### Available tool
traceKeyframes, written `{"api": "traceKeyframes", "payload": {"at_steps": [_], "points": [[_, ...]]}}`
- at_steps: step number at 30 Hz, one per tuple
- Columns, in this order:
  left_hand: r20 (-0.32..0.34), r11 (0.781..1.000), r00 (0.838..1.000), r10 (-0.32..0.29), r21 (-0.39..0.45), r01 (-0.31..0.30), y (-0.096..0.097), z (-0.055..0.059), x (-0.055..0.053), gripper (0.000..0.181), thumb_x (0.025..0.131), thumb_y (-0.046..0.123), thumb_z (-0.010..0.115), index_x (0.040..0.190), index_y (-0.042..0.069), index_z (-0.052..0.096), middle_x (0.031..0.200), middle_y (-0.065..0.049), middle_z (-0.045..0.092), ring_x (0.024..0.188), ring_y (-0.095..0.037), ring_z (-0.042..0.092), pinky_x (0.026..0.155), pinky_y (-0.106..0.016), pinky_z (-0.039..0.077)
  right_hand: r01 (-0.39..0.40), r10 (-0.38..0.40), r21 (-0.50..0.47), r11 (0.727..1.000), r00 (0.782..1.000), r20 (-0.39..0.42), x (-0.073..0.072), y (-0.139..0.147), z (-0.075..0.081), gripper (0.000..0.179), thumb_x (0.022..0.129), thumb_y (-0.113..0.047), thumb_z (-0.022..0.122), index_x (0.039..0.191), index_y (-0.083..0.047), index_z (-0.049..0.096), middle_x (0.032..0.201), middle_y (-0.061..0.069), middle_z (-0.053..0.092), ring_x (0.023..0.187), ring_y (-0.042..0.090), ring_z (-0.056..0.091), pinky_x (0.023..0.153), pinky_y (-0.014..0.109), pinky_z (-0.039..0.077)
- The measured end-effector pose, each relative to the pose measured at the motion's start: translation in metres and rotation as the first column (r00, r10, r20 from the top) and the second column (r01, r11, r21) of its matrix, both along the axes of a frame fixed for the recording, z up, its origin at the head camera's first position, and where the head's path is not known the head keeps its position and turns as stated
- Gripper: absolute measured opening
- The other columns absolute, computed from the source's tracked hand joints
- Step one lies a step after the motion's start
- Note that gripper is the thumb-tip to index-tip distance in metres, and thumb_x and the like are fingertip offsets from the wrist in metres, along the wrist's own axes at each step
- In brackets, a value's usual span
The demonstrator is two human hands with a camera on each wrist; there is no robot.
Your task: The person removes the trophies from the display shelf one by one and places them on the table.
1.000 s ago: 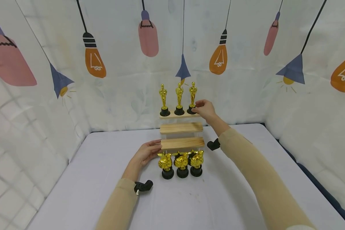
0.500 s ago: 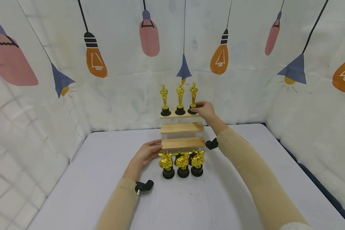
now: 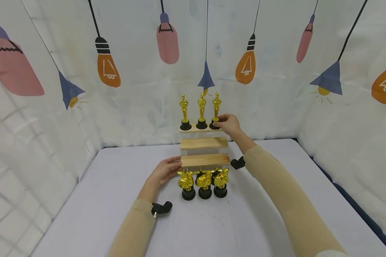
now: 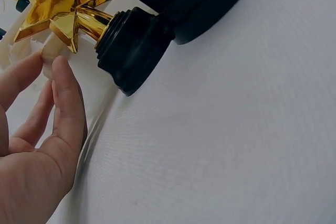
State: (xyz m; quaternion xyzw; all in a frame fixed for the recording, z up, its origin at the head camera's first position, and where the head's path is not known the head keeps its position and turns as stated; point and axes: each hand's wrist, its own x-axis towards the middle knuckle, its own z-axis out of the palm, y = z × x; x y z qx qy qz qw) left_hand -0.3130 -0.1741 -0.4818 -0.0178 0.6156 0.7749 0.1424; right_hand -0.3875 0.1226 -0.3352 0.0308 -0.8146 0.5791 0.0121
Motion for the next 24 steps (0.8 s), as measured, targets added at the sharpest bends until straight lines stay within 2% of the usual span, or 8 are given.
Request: {"api": "traceKeyframes", "payload": {"at_steps": [15, 24], "points": [[0.006, 1.000, 1.000, 0.008, -0.007, -0.008, 0.001, 0.001, 0.002, 0.052, 0.101, 0.004, 0.065, 0.149, -0.006, 0.045, 0.139, -0.026, 0.057, 0.109, -0.021, 0.068, 0.093, -0.033, 0.057, -0.064, 0.065, 0.047, 0.997, 0.998, -0.017, 0.013, 0.007, 0.002, 0.048, 0.096, -0.019, 0.075, 0.138, -0.002, 0.059, 0.130, 0.017, 0.059, 0.121, 0.033, 0.055, 0.105, 0.049, 0.046], [0.014, 1.000, 1.000, 0.011, -0.008, -0.011, 0.001, 0.003, 0.002, 0.054, 0.100, 0.005, 0.067, 0.149, -0.005, 0.046, 0.139, -0.025, 0.057, 0.109, -0.022, 0.068, 0.093, -0.034, 0.058, -0.094, 0.094, 0.023, 0.995, 0.996, -0.003, 0.026, 0.011, 0.002, 0.051, 0.097, -0.021, 0.074, 0.141, -0.003, 0.057, 0.135, 0.016, 0.057, 0.128, 0.033, 0.051, 0.110, 0.050, 0.042]]}}
